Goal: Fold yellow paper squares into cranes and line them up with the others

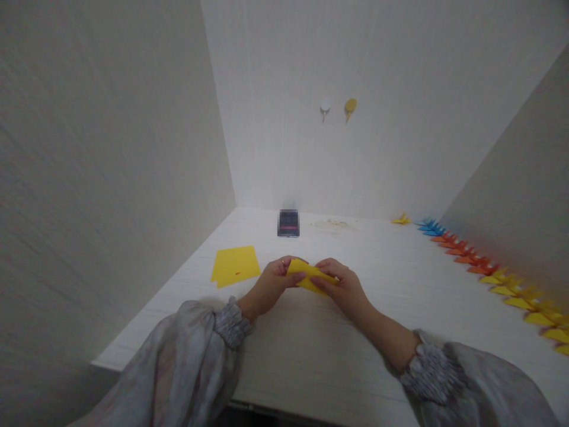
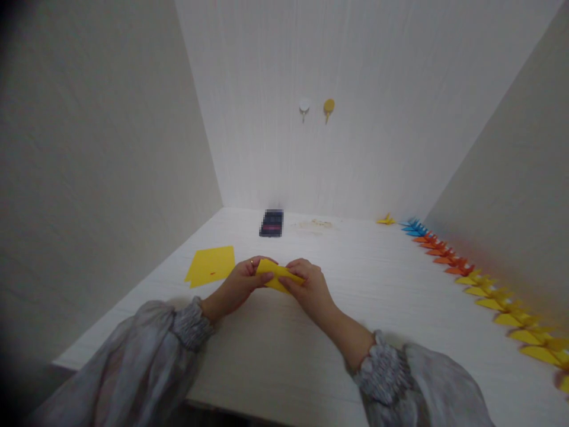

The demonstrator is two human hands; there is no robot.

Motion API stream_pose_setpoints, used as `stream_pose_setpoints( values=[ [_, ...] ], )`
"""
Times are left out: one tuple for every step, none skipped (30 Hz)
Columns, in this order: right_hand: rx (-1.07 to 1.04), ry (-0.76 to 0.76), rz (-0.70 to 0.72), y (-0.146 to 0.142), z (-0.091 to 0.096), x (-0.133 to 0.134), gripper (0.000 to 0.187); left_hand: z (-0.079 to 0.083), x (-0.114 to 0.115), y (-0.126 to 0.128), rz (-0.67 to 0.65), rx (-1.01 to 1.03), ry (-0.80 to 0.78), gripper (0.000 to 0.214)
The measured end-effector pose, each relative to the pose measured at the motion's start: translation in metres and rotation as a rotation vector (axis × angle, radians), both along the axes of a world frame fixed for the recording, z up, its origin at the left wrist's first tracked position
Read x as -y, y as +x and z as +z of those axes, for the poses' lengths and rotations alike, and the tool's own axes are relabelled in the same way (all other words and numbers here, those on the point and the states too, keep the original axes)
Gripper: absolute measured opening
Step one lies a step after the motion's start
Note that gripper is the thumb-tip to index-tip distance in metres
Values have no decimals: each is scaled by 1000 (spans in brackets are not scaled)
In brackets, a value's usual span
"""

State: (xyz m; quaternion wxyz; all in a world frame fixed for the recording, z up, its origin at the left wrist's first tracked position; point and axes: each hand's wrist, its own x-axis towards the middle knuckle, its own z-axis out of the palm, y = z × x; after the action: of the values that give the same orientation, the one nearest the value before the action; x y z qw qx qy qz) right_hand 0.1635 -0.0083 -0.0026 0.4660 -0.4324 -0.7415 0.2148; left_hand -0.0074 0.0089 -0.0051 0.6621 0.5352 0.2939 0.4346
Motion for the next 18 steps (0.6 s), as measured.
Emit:
stream_pose_setpoints(
  values=[
    [-2, 15, -36, 0, 2, 0, 7, -1, 0, 0, 1, -21, 7, 29],
    [-2, 28, -82, 0, 3, 1, 9, -1, 0, 0, -6, -40, 10, 31],
    [1, 33, -125, 0, 5, 1, 14, -2, 0, 0, -20, -56, 9, 34],
    [7, 31, -142, -1, 6, 1, 18, -3, 0, 0, -39, -69, 6, 38],
    [27, 23, -131, -1, 7, 1, 19, -4, 0, 0, -57, -77, 2, 42],
    [48, 9, -105, -2, 7, 0, 17, -5, 0, 0, -76, -84, -2, 45],
    [69, -7, -70, -2, 7, 0, 14, -6, 0, 1, -91, -91, -5, 46],
    [84, -27, -42, -3, 6, 0, 11, -6, 0, 1, -102, -97, -4, 46],
    [84, -53, -27, -3, 6, 0, 9, -7, 0, 1, -111, -103, 0, 47],
    [70, -83, -28, -4, 5, 0, 10, -7, 1, 2, -118, -108, 3, 47],
    [49, -113, -35, -4, 4, 0, 10, -6, 1, 2, -123, -114, 7, 47],
    [33, -141, -39, -4, 4, 0, 11, -6, 1, 2, -127, -118, 11, 46],
    [25, -168, -39, -4, 4, 0, 11, -6, 1, 2, -131, -121, 15, 46],
    [24, -189, -34, -4, 3, -1, 10, -6, 1, 2, -136, -121, 17, 45],
    [26, -206, -26, -4, 3, -1, 10, -6, 1, 2, -144, -118, 18, 44],
    [27, -221, -20, -4, 4, -1, 10, -6, 1, 2, -151, -114, 18, 44],
    [22, -237, -21, -4, 4, -1, 11, -6, 1, 2, -158, -110, 18, 43],
    [14, -256, -27, -4, 4, -1, 11, -6, 1, 2, -162, -109, 18, 43]
  ],
)
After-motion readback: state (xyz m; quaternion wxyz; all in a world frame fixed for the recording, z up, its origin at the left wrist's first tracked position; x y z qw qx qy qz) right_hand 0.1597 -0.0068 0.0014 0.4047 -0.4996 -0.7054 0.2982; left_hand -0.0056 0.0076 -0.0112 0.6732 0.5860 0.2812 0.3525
